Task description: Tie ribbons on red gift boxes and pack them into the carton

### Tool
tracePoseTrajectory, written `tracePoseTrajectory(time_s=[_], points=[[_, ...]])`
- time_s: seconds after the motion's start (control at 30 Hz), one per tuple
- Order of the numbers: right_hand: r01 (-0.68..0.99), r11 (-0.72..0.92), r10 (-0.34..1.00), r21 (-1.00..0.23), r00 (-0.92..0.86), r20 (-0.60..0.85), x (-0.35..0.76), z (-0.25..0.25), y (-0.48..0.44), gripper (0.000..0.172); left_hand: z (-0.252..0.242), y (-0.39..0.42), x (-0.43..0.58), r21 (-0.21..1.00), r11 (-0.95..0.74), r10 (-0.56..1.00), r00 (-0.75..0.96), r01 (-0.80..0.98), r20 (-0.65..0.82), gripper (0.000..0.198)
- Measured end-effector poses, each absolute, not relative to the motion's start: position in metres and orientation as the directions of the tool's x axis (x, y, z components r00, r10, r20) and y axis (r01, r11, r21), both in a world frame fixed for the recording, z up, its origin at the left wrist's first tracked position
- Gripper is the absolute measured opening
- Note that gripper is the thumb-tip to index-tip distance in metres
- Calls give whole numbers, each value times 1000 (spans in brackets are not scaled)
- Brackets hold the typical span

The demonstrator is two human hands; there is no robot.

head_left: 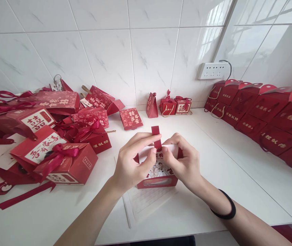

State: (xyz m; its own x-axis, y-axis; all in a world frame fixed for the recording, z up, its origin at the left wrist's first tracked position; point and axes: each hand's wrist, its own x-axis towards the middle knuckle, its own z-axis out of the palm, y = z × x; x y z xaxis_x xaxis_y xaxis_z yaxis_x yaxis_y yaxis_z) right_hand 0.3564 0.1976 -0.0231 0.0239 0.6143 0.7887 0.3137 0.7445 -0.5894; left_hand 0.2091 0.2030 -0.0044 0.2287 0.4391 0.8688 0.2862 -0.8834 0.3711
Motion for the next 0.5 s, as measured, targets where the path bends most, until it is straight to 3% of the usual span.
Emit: tracePoseTrajectory(time_s=[0.5], points=[[300, 761, 601, -575, 5, 799, 359, -25, 198, 11, -3, 203, 207, 393, -865, 475, 255, 312, 842, 33]])
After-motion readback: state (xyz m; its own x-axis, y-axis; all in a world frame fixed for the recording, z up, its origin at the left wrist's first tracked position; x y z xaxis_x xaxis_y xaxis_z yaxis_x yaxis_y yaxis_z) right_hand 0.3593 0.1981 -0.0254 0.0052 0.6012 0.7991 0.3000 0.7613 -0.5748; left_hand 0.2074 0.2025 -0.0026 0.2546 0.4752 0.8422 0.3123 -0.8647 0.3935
